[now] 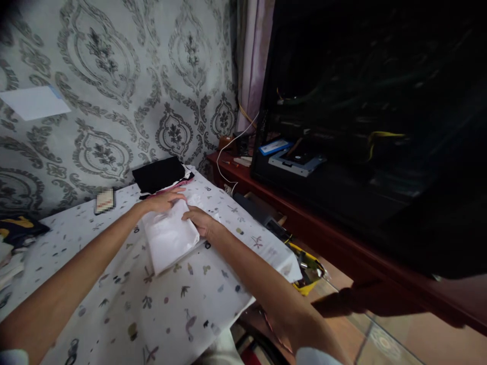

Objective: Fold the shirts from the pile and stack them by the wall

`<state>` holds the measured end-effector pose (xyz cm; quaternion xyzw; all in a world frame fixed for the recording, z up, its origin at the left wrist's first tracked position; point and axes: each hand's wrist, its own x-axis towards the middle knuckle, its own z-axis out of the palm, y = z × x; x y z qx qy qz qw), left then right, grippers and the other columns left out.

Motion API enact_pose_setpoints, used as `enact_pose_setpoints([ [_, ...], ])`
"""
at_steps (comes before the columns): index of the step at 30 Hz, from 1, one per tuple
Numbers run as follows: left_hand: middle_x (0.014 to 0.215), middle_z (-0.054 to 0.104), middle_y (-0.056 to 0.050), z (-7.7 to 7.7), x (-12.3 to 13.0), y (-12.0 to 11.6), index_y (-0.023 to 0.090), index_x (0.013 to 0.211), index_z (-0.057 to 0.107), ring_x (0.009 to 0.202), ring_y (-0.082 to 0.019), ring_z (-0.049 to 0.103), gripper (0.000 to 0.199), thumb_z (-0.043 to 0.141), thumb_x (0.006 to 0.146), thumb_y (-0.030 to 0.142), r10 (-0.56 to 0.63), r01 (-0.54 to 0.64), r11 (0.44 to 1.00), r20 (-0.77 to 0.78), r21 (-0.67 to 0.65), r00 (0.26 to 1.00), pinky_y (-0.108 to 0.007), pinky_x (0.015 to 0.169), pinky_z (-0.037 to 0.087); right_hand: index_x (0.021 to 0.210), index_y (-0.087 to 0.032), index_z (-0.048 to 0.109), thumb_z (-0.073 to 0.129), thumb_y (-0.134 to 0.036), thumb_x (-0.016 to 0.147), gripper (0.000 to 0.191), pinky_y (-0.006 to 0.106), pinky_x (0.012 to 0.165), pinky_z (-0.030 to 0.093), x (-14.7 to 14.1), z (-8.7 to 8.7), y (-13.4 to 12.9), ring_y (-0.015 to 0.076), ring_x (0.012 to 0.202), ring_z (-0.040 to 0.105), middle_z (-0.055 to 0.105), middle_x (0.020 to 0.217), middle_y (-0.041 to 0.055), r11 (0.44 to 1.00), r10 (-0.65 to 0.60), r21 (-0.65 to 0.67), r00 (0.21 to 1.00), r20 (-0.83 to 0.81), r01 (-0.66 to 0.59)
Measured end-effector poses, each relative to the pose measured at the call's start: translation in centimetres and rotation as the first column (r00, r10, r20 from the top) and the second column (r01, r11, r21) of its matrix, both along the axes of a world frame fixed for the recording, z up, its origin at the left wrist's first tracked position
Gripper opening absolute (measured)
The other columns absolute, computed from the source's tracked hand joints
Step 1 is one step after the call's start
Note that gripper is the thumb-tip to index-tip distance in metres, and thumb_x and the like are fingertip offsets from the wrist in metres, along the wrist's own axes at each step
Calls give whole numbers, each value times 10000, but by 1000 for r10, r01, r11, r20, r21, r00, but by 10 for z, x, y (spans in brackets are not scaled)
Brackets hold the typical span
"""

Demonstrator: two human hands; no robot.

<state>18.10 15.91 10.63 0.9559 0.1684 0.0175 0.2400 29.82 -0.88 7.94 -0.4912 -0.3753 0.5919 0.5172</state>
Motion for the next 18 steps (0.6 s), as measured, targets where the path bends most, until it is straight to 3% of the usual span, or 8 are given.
enact_pose_setpoints([
  [4, 983, 690, -39, 18, 4, 11, 207, 827, 656, 992, -250, 622, 230, 572, 613, 200, 38, -47, 986, -63, -162, 997, -316, 815, 519, 1047, -161, 673, 592, -84, 592, 469, 313, 698, 594, 10, -5, -7, 217, 741, 725, 761, 820, 42, 995, 49, -76, 987, -151, -61],
  [7, 744, 588, 18, 24, 6, 14, 204, 796, 605, 715, -173, 559, 170, 603, 631, 247, 97, -84, 932, 19, -353, 995, -243, 601, 426, 968, -160, 691, 619, -72, 580, 405, 252, 570, 534, 22, -11, -17, 175, 620, 664, 725, 732, 8, 994, -4, -111, 999, -31, 1],
  [10, 730, 548, 37, 21, 14, 13, 200, 809, 605, 681, -140, 523, 188, 649, 641, 273, 167, -77, 894, 169, -440, 971, -223, 606, 394, 840, -168, 682, 630, -75, 607, 256, 220, 510, 464, 37, -15, -27, 144, 569, 598, 663, 657, -15, 992, -96, -69, 985, 141, 107],
  [13, 778, 573, 31, 9, 29, 10, 195, 881, 629, 724, -148, 544, 245, 650, 656, 293, 245, -113, 882, 240, -458, 939, -234, 656, 414, 814, -188, 650, 618, -141, 686, 140, 224, 483, 453, 51, -16, -34, 143, 579, 580, 640, 676, -13, 981, -190, -4, 958, 215, 195],
  [18, 870, 618, -4, -25, 48, 7, 177, 987, 650, 787, -172, 565, 304, 569, 700, 236, 311, -222, 933, 322, -283, 894, -268, 729, 451, 960, -207, 645, 633, -162, 719, 246, 238, 419, 433, 63, -19, -38, 127, 509, 514, 566, 668, -34, 956, -264, 28, 818, 512, 291],
])
